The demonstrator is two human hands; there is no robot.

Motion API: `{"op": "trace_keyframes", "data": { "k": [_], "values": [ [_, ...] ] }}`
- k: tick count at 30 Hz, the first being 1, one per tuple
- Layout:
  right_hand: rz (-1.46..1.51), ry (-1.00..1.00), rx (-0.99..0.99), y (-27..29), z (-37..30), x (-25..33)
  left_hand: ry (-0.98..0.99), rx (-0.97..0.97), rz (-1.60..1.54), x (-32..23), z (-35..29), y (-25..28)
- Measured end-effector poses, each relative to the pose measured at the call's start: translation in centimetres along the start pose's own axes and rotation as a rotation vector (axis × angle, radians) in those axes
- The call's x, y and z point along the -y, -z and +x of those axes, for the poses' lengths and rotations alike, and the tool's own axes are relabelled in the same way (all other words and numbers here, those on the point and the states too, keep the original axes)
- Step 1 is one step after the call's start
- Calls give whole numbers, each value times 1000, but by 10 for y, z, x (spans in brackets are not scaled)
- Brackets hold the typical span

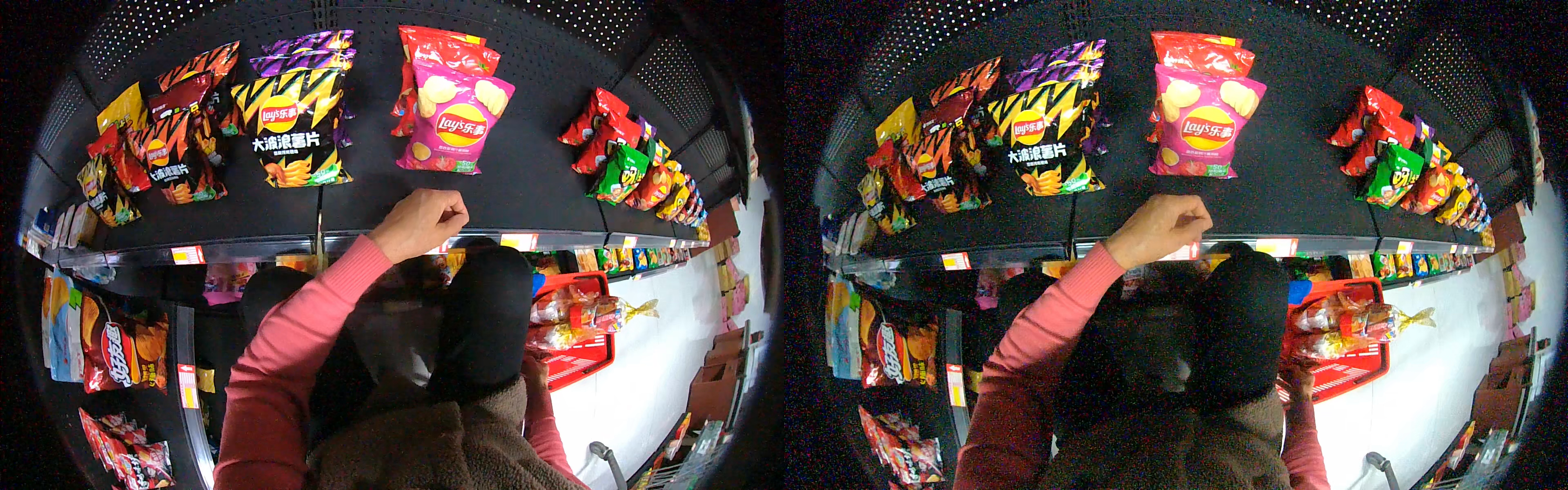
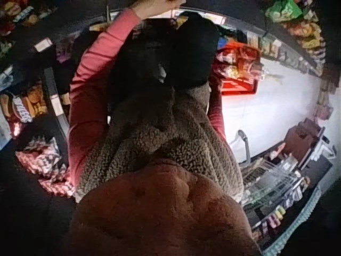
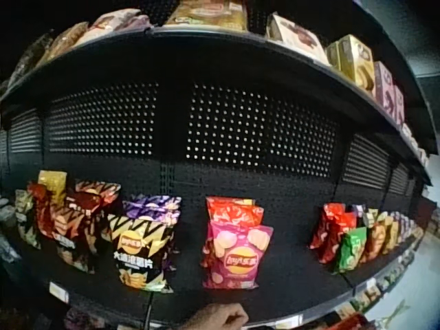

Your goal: The person restocks a supermarket shelf with various snack items, including chips and bread. They remove items from a red basket, wipe the shelf with a blue cloth, and arrange the products neatly.

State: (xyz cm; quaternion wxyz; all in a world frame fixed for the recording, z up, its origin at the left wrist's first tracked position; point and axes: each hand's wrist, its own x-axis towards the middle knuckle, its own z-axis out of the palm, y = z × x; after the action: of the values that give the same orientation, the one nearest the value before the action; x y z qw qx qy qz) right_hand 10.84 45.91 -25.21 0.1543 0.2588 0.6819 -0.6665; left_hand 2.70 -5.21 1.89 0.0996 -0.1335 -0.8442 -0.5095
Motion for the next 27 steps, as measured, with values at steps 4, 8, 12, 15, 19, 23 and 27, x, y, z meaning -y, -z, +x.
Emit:
{"op": "trace_keyframes", "data": {
  "k": [4, 8, 12, 15, 19, 23, 27],
  "values": [
    [72, -10, -140, -3, -34, 41, -2, 13, 18, 1, 0, 1],
    [-22, 228, -15, -9, -87, 108, 12, 15, 5, 3, 1, 3],
    [-499, 681, -50, -33, -120, 202, 50, 41, -24, 1, 1, 8],
    [-819, 971, -93, -61, -152, 289, 62, 31, -14, -2, 0, 12],
    [-796, 1224, -154, -125, -175, 366, 55, 13, 4, -4, -2, 22],
    [-731, 1380, -54, -185, -159, 405, 52, -58, 42, -5, -4, 34],
    [-685, 1455, 165, -245, -128, 415, 75, -122, 170, -6, -5, 43]
  ]
}}
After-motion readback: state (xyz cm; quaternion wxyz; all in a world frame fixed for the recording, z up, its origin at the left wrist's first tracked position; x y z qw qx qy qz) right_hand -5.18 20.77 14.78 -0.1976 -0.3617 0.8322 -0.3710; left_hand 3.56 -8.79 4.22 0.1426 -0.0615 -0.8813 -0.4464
